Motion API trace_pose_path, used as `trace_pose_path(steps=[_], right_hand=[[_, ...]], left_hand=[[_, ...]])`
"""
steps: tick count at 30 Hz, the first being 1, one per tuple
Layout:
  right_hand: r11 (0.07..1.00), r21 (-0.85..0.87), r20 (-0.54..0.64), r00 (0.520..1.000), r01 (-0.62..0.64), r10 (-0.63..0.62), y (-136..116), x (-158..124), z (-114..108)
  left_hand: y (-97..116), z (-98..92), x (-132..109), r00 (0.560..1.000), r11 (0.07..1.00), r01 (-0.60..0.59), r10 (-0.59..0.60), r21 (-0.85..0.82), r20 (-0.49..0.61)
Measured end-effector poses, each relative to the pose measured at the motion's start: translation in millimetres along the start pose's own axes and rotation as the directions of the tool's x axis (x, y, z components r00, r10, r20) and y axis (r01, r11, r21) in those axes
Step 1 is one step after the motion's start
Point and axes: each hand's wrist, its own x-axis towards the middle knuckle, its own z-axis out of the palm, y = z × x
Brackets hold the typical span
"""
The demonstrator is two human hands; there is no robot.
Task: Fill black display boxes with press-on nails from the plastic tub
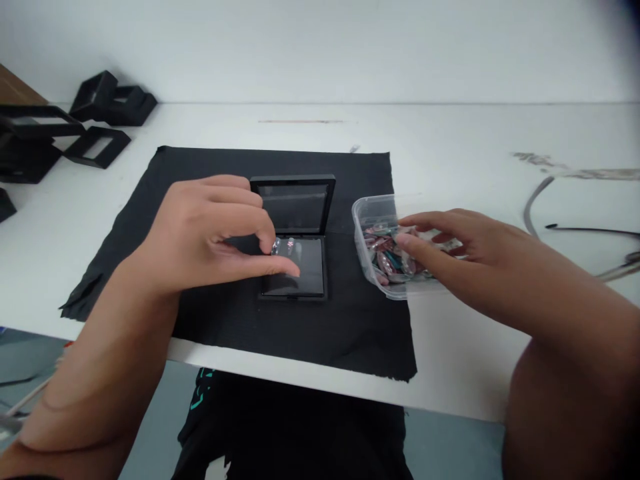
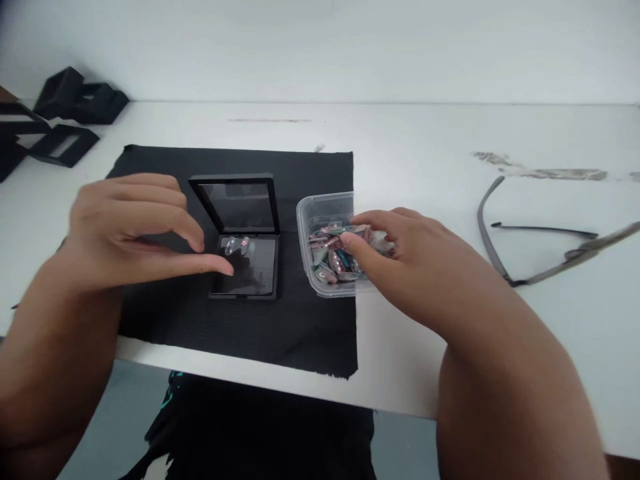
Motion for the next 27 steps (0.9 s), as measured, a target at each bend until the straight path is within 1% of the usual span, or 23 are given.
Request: trace_pose_path(steps=[2,4,7,11,15,19,23,25,27], right_hand=[[1.000,0.005,0.011,1.000,-0.012,0.012,-0.7,0.5,-0.2],[1.000,0.007,0.030,0.999,-0.028,0.028,-1.5,1.2,-0.1],[1.000,0.008,0.032,0.999,-0.023,0.022,-2.3,1.7,0.6],[0.999,0.020,0.010,0.999,0.038,-0.038,-2.5,1.1,0.8],[0.996,0.039,0.028,0.997,0.075,-0.076,-3.4,0.5,-0.6],[0.997,0.025,0.063,0.995,0.076,-0.077,-5.4,-0.1,-2.3],[0.996,0.028,0.054,0.995,0.088,-0.089,-8.9,-2.5,-5.2],[0.997,0.043,0.061,0.996,0.068,-0.070,-10.1,-2.9,-6.7],[0.999,0.052,0.058,0.998,-0.002,-0.001,-10.0,-1.7,-7.3]], left_hand=[[4.1,2.0,0.7,0.988,0.995,0.100,-0.100,0.011,0.118],[8.5,5.9,1.8,0.964,0.986,0.162,-0.169,0.050,0.206],[12.4,13.7,3.2,0.946,0.978,0.180,-0.200,0.102,0.255],[10.4,22.3,2.9,0.916,0.959,0.229,-0.270,0.164,0.297],[4.9,26.1,1.2,0.901,0.946,0.265,-0.312,0.187,0.301],[3.2,27.4,0.4,0.910,0.941,0.273,-0.321,0.202,0.264],[5.8,27.8,1.8,0.928,0.944,0.258,-0.301,0.206,0.217],[7.7,26.8,3.0,0.940,0.952,0.252,-0.283,0.176,0.188],[9.6,25.2,3.9,0.951,0.961,0.247,-0.265,0.127,0.160]])
